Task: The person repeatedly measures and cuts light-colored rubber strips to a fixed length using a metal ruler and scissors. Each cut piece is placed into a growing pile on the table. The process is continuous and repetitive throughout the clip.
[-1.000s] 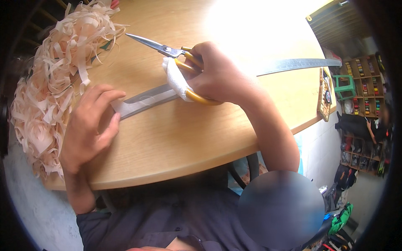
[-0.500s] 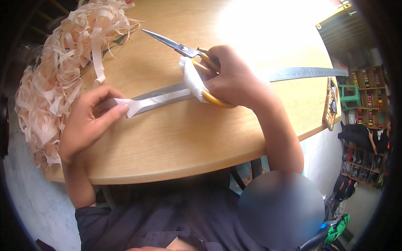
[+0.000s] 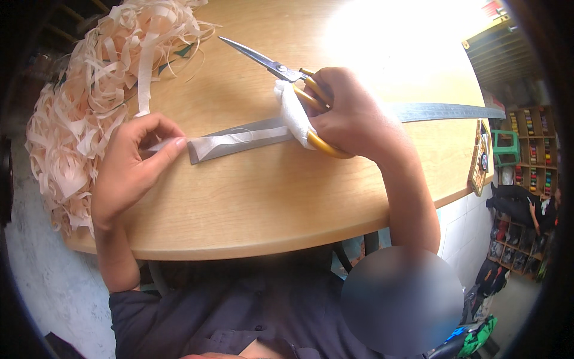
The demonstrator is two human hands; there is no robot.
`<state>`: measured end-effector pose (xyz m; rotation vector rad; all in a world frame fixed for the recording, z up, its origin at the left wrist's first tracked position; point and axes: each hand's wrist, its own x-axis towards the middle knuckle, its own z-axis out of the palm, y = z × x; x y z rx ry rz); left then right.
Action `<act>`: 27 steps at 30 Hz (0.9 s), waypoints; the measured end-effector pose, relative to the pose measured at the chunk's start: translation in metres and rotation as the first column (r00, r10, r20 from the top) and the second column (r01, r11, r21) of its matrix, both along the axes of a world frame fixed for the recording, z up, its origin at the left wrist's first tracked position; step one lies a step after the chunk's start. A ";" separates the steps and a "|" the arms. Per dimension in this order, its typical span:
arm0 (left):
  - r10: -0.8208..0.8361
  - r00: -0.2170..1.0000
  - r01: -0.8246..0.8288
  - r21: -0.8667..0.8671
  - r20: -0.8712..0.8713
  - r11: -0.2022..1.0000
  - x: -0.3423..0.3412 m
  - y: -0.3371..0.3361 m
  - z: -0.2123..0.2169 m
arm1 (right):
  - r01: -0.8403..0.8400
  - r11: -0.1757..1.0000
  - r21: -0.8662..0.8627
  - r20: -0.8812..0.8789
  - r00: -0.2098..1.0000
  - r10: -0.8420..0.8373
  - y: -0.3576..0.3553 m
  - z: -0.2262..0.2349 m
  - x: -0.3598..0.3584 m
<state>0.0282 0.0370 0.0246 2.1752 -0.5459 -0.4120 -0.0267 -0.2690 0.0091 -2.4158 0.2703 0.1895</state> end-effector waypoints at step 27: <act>0.094 0.984 -0.075 0.129 -0.148 0.989 -0.003 -0.002 0.009 | 0.030 0.999 -0.016 -0.008 1.000 -0.030 0.002 0.000 -0.002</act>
